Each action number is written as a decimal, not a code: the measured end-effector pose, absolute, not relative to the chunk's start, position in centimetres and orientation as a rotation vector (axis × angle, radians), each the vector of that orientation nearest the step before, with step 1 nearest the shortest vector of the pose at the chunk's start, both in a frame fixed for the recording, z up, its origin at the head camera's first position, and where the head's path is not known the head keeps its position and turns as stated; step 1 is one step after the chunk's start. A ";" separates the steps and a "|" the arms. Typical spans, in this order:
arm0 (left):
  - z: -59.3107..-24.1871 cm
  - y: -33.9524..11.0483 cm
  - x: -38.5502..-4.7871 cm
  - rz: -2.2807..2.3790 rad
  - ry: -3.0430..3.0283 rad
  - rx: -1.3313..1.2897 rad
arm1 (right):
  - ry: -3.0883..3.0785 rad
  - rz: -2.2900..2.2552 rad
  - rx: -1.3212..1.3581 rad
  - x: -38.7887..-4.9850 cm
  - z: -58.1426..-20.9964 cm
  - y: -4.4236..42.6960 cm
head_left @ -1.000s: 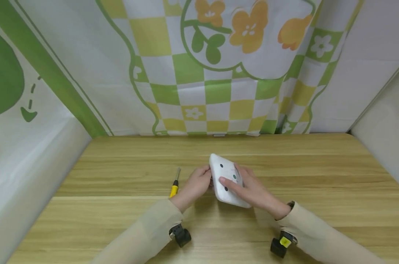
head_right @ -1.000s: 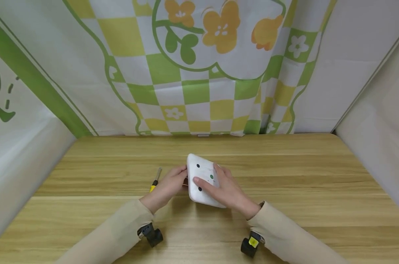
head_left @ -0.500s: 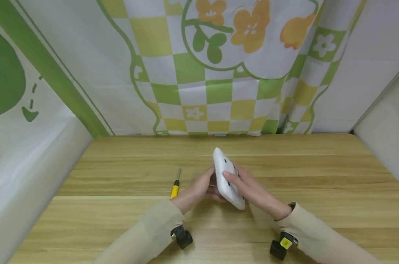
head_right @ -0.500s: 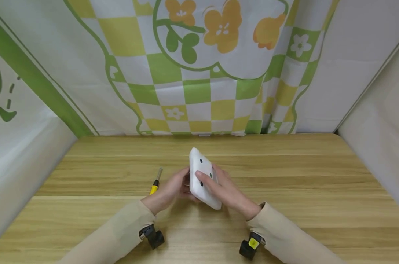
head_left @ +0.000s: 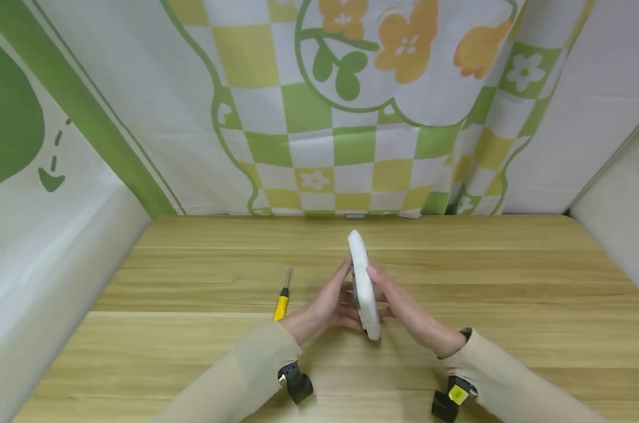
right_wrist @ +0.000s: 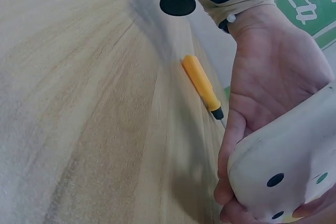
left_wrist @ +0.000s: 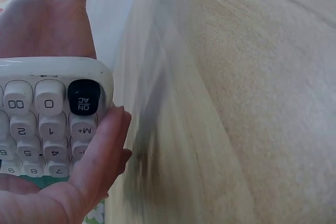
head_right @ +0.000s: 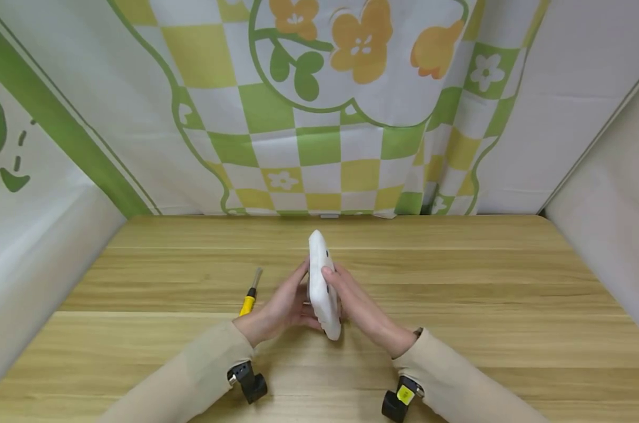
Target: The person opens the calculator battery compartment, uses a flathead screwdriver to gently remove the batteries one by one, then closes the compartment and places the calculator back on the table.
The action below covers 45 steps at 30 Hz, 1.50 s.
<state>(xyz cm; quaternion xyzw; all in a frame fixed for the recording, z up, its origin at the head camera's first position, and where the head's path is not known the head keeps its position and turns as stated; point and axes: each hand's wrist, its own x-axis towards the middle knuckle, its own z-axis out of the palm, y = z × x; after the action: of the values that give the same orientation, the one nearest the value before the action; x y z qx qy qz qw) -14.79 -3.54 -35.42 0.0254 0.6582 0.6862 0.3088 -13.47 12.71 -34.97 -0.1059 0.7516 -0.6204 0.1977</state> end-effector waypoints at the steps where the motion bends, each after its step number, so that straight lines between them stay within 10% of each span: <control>1: -35.3 -3.5 -14.8 1.813 1.741 0.065 | 2.100 -1.741 -0.289 -13.5 -35.0 12.7; 45: -36.4 -5.2 -15.6 1.735 2.121 0.128 | 2.292 -1.877 -0.212 -12.9 -34.1 14.9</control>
<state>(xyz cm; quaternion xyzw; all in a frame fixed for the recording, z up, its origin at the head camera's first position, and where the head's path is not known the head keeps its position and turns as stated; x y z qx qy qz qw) -15.55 -5.17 -36.36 0.0457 0.7579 0.6200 0.1976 -12.88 14.85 -34.07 -0.0711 0.7689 -0.6296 0.0856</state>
